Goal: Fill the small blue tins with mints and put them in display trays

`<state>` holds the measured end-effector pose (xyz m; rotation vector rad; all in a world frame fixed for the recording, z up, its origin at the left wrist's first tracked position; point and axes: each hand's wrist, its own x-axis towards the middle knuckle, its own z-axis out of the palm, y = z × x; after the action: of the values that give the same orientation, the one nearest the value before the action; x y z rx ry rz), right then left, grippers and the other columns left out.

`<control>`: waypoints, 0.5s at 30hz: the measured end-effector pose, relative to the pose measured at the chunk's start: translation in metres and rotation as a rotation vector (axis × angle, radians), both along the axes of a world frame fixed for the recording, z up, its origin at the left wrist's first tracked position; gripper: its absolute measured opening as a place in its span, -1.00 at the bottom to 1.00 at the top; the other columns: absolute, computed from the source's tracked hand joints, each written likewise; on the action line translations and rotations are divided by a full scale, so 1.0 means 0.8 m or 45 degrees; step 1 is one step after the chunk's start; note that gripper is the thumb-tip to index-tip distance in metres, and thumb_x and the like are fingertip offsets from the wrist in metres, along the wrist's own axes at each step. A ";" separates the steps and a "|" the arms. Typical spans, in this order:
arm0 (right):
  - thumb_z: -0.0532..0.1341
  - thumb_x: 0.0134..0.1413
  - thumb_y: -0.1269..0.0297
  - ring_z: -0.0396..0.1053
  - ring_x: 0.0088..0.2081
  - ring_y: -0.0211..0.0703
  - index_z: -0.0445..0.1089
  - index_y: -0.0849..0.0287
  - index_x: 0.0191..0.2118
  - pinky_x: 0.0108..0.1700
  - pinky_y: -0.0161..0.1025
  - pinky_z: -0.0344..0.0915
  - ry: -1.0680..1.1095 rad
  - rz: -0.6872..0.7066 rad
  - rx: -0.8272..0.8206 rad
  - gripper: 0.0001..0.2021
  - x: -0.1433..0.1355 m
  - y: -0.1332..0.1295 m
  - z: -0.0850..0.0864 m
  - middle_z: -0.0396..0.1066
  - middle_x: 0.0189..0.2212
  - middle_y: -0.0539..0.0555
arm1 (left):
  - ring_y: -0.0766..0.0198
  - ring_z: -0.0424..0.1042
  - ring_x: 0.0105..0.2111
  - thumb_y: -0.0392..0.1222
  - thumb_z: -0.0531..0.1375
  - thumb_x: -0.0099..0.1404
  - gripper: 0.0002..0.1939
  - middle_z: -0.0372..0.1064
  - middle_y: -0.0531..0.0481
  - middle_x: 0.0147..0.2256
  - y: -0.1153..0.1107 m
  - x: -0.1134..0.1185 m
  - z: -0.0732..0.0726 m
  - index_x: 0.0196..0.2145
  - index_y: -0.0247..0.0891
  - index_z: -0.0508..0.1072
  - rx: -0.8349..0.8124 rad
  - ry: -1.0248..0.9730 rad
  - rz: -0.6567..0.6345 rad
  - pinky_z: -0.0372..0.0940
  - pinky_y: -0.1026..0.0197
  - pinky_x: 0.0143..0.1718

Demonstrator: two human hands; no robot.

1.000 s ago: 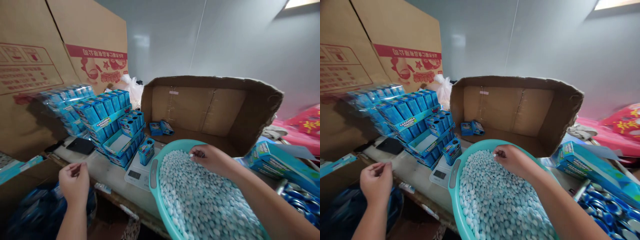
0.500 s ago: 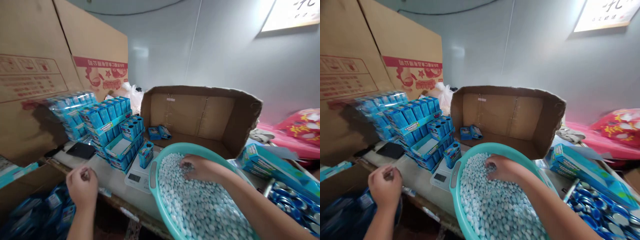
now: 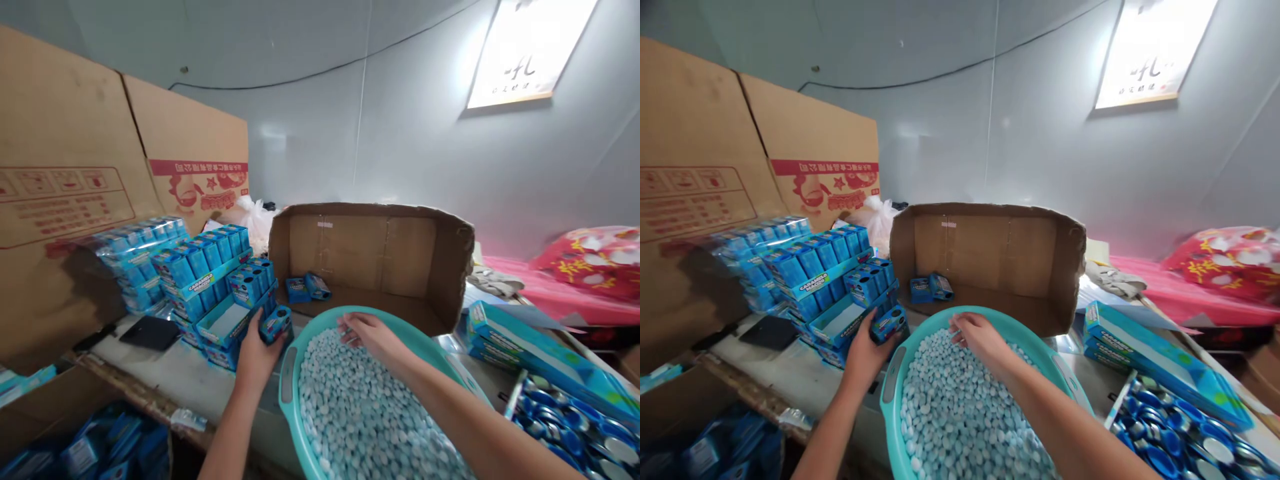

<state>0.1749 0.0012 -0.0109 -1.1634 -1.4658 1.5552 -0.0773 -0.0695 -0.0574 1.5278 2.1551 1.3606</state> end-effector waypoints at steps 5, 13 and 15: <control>0.06 0.38 0.07 0.52 -0.26 -0.09 0.46 0.31 -0.18 -0.11 -0.15 0.43 0.554 -0.032 -0.568 -0.62 -0.001 -0.008 0.016 0.52 -0.21 0.23 | 0.09 0.40 0.12 -0.27 0.19 0.31 -0.53 0.42 -0.07 0.10 -0.017 0.030 0.057 0.18 -0.11 0.37 0.363 0.457 -0.223 0.30 0.04 0.18; -0.13 0.46 0.04 0.53 -0.32 -0.10 0.42 0.41 -0.21 -0.12 -0.22 0.45 0.797 -0.061 -0.819 -0.45 -0.008 -0.011 0.021 0.51 -0.36 0.26 | 0.07 0.29 0.19 -0.57 0.06 0.16 -0.23 0.33 -0.05 0.19 -0.002 0.075 0.080 0.29 -0.09 0.25 0.251 0.944 -0.603 0.25 -0.06 0.23; -0.11 0.46 0.02 0.53 -0.30 -0.08 0.42 0.41 -0.19 -0.12 -0.19 0.45 0.720 -0.074 -0.793 -0.45 -0.006 -0.007 0.018 0.53 -0.31 0.28 | 0.09 0.34 0.14 -0.55 0.07 0.19 -0.27 0.37 -0.05 0.14 0.000 0.071 0.075 0.28 -0.09 0.26 0.253 0.922 -0.533 0.30 -0.03 0.19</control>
<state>0.1702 -0.0042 0.0033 -0.9451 -0.5857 2.1496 -0.0201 -0.0693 0.0023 2.6852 1.8530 0.9880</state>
